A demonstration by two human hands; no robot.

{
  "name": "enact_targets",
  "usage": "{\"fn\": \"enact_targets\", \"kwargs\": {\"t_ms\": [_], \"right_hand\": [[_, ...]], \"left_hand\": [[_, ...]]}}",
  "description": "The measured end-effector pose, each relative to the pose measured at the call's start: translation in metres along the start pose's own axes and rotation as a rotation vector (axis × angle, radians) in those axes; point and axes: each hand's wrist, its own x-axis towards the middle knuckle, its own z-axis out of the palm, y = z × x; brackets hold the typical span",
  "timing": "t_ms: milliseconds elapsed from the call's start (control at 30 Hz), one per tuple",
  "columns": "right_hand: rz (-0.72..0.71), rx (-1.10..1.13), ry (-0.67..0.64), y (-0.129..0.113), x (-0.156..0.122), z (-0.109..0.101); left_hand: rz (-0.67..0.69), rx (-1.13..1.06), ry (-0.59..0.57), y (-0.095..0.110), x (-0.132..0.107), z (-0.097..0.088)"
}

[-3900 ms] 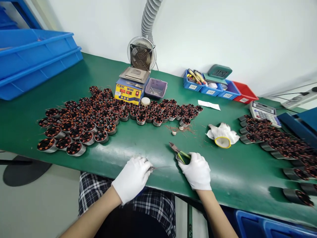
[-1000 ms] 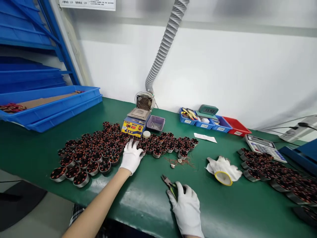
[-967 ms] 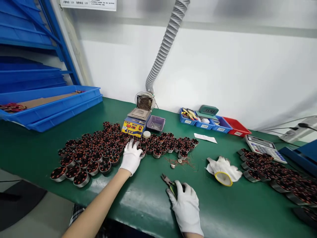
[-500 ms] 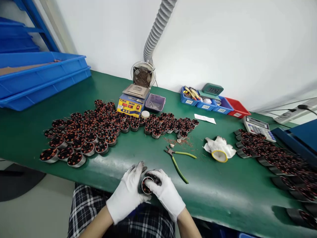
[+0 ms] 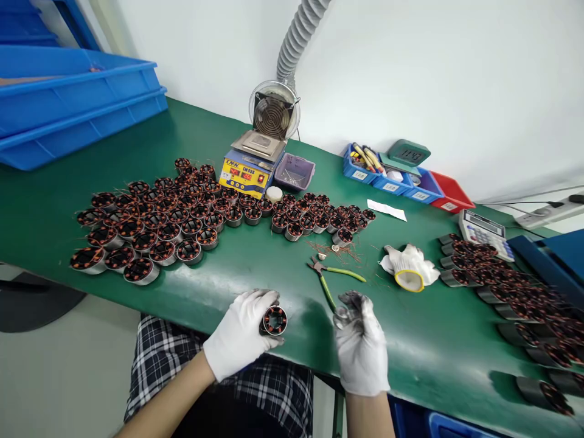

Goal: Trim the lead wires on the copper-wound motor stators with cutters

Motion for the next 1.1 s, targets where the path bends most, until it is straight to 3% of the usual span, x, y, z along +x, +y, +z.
{"fn": "enact_targets", "kwargs": {"t_ms": [133, 200, 300, 433, 633, 867, 1100], "right_hand": [[-0.017, -0.516, -0.312, 0.023, -0.007, 0.006], [-0.135, -0.774, -0.474, 0.035, -0.017, 0.016], [-0.303, -0.944, -0.592, 0.045, -0.028, 0.027], [-0.365, -0.891, -0.589, 0.052, -0.023, 0.026], [-0.394, -0.734, -0.318, 0.05, -0.013, 0.01], [-0.591, -1.034, -0.451, 0.042, -0.019, -0.011], [-0.755, -1.219, -0.533, 0.043, 0.023, -0.006]], "left_hand": [[-0.024, 0.003, -0.043, -0.001, 0.001, -0.001], [-0.003, 0.007, -0.031, -0.004, -0.001, 0.002], [0.016, 0.009, -0.028, -0.008, -0.002, 0.005], [0.005, 0.018, -0.039, -0.006, -0.001, 0.005], [0.045, 0.042, -0.019, -0.001, 0.001, 0.001], [0.034, -0.007, -0.05, 0.002, 0.003, -0.003], [0.043, 0.008, -0.121, -0.002, 0.003, -0.005]]}}
